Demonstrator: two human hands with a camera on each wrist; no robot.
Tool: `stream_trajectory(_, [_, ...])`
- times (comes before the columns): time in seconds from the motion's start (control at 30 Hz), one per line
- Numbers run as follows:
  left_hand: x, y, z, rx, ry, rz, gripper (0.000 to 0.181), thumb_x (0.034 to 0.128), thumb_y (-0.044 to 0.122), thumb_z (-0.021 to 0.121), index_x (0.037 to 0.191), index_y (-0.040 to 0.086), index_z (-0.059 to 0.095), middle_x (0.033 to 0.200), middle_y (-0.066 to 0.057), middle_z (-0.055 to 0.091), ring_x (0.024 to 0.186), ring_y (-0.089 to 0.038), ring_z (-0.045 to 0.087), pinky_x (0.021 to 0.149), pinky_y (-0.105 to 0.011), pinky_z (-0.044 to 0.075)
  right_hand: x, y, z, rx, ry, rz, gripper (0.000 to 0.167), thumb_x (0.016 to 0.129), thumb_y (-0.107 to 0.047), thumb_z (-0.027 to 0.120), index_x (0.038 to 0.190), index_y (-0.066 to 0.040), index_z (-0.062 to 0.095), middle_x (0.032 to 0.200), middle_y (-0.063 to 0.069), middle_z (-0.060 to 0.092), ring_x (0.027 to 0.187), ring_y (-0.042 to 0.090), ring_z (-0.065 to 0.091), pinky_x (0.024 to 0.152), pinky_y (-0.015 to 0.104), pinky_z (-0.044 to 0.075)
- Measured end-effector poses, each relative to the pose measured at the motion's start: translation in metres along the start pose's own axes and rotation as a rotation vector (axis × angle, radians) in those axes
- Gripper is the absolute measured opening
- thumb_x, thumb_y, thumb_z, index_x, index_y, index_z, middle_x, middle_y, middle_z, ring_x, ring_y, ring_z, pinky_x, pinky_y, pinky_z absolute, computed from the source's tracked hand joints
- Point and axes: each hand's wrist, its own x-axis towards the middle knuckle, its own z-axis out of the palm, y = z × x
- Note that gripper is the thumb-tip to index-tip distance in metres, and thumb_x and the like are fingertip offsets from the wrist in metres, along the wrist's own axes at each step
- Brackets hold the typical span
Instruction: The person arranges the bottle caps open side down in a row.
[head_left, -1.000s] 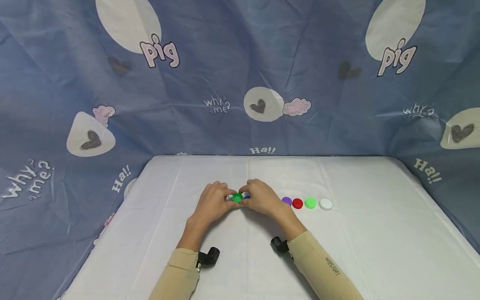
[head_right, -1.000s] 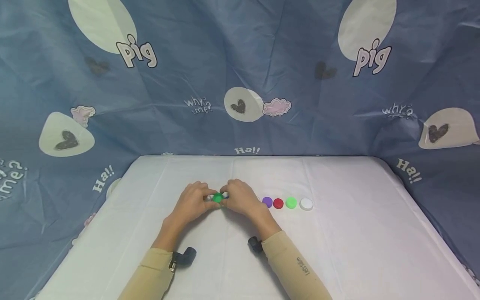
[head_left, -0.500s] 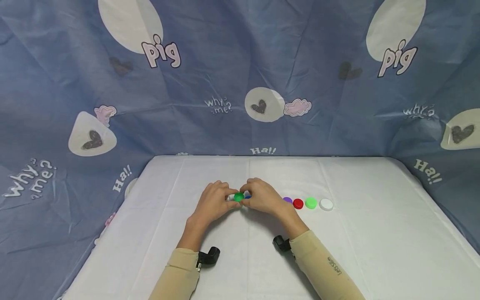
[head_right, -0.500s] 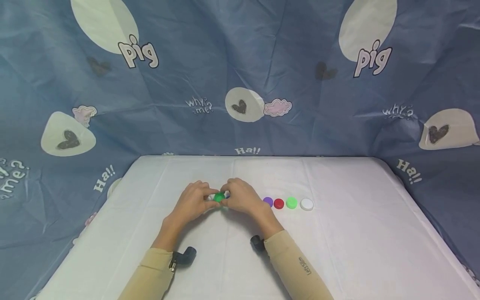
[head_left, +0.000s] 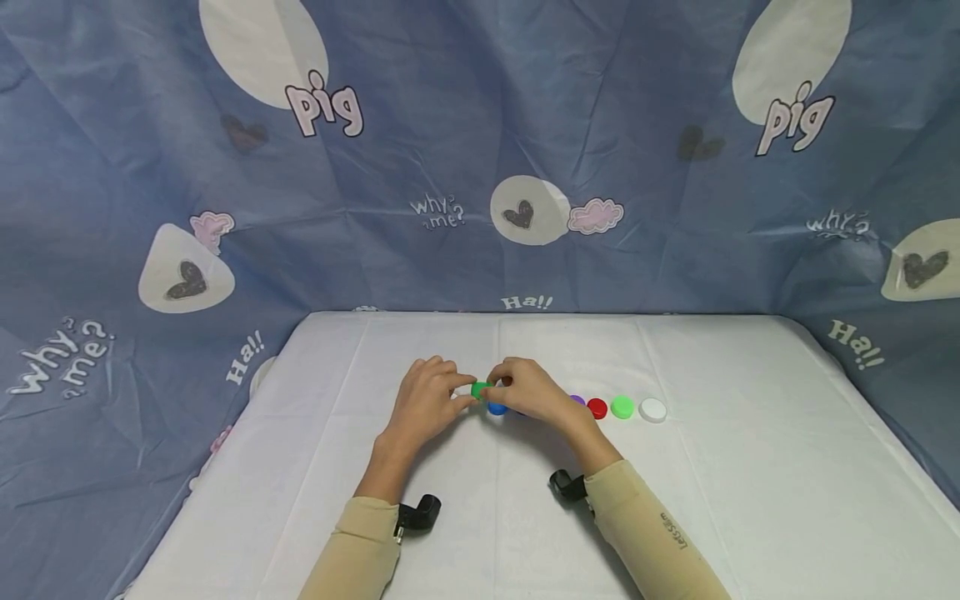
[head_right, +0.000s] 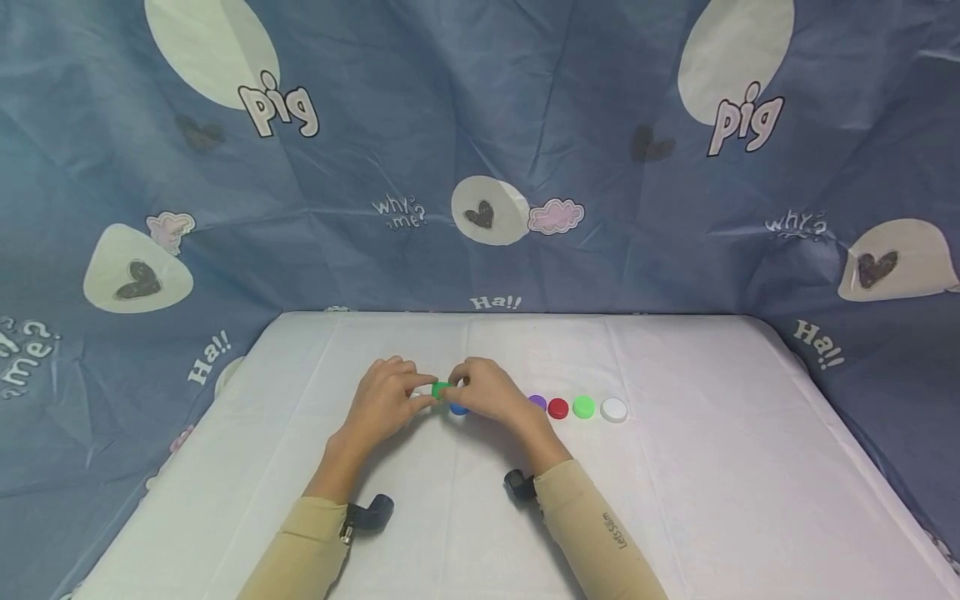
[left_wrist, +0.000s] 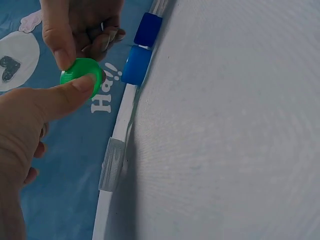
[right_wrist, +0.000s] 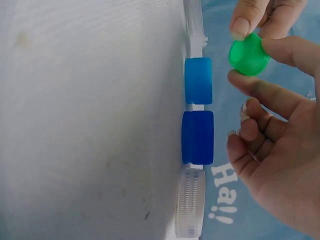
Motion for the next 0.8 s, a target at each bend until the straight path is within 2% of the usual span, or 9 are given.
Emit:
stream_trajectory(0.27, [0.0005,0.0028,-0.0013,0.038,-0.015,0.003,0.029,0.0759,0.037,0.084,0.101,0.024,0.08,0.072,0.007,0.059,0.066,-0.009,0.038,0.069,-0.028,0.034,0.0,0.002,-0.0004,0.02,-0.012,0.012,0.026,0.089,-0.036,0.068,0.095,-0.013,0.077,0.092,0.0,0.069,0.08,0.014,0.06,0.07,0.03,0.05])
stream_trajectory(0.43, [0.0,0.001,-0.0015,0.017,-0.032,-0.015,0.027,0.08,0.038,0.081,0.103,0.023,0.08,0.068,0.009,0.054,0.066,-0.008,0.038,0.069,-0.028,0.033,-0.0001,0.0014,-0.002,0.003,-0.005,-0.003,0.026,0.089,-0.034,0.07,0.102,-0.013,0.077,0.085,0.0,0.063,0.072,0.014,0.054,0.063,0.028,0.044])
stream_trajectory(0.57, [-0.001,-0.0021,-0.0004,-0.019,-0.027,-0.029,0.025,0.0828,0.038,0.079,0.103,0.023,0.08,0.065,0.011,0.048,0.065,-0.008,0.037,0.068,-0.028,0.032,0.0002,0.0006,-0.0038,-0.054,0.022,-0.043,0.023,0.088,-0.03,0.074,0.105,-0.015,0.077,0.076,0.0,0.055,0.066,0.015,0.047,0.059,0.027,0.038])
stream_trajectory(0.8, [-0.0019,-0.0033,0.0021,-0.075,-0.019,-0.058,0.022,0.0852,0.041,0.076,0.099,0.025,0.081,0.061,0.012,0.043,0.064,-0.008,0.035,0.067,-0.027,0.03,-0.0003,0.0003,-0.0031,-0.166,0.052,-0.082,0.02,0.089,-0.03,0.074,0.106,-0.019,0.077,0.074,-0.005,0.053,0.068,0.012,0.046,0.059,0.025,0.038])
